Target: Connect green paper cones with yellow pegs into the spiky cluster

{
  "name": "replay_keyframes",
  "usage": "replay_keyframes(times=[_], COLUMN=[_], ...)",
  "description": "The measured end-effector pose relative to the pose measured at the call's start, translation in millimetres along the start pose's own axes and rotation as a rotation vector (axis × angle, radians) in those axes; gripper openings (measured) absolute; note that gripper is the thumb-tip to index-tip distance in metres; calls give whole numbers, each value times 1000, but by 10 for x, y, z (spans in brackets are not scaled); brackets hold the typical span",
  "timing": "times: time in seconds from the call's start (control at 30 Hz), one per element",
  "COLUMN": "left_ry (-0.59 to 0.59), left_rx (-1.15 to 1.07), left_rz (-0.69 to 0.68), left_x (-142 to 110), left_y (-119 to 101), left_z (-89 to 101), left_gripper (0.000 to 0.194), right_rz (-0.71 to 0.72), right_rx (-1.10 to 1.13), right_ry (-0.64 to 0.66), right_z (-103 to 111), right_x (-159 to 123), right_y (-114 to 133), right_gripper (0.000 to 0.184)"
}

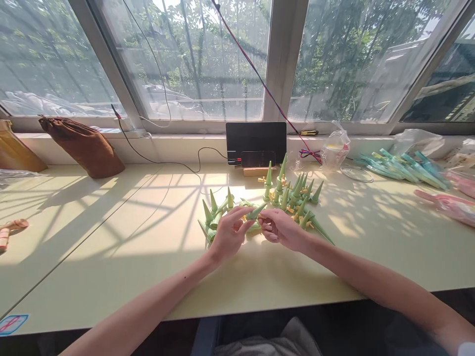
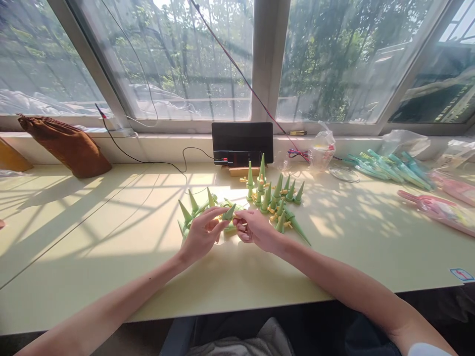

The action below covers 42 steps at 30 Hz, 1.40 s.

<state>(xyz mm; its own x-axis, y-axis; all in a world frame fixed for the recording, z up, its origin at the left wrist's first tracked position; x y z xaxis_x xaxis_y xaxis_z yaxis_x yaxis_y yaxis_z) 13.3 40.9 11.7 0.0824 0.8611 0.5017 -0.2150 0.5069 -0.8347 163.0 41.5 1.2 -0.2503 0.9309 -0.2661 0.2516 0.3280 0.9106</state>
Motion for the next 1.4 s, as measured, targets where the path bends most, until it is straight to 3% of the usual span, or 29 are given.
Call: replay_keyframes(times=[0.27, 0.53, 1.07, 1.4], left_ry=[-19, -23, 43, 67], left_rx=[-17, -4, -56, -25], left_rz=[81, 117, 355, 393], left_x=[-5, -6, -39, -49], left_y=[21, 9, 34, 85], left_z=[17, 31, 20, 22], left_gripper=[30, 33, 55, 59], right_rz=[86, 220, 851, 993], right_rx=[1, -70, -784, -910], right_ry=[60, 36, -213, -218], right_z=[-6, 0, 65, 38], right_x=[9, -5, -46, -72], right_y=[4, 30, 120, 152], right_gripper=[33, 36, 33, 37])
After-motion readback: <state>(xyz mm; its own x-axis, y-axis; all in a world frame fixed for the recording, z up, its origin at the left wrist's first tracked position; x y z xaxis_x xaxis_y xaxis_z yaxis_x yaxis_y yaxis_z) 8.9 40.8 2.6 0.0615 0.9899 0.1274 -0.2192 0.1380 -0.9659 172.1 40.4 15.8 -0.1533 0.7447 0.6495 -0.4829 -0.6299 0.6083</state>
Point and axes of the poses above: each hand's wrist, its own x-axis towards the middle knuckle, its own z-axis out of the back of the hand, y = z × x, the point moved 4 cm from there along x, towards the middle knuckle, and after that the axes turned 12 degrees about -y, right-handed, at the moved point
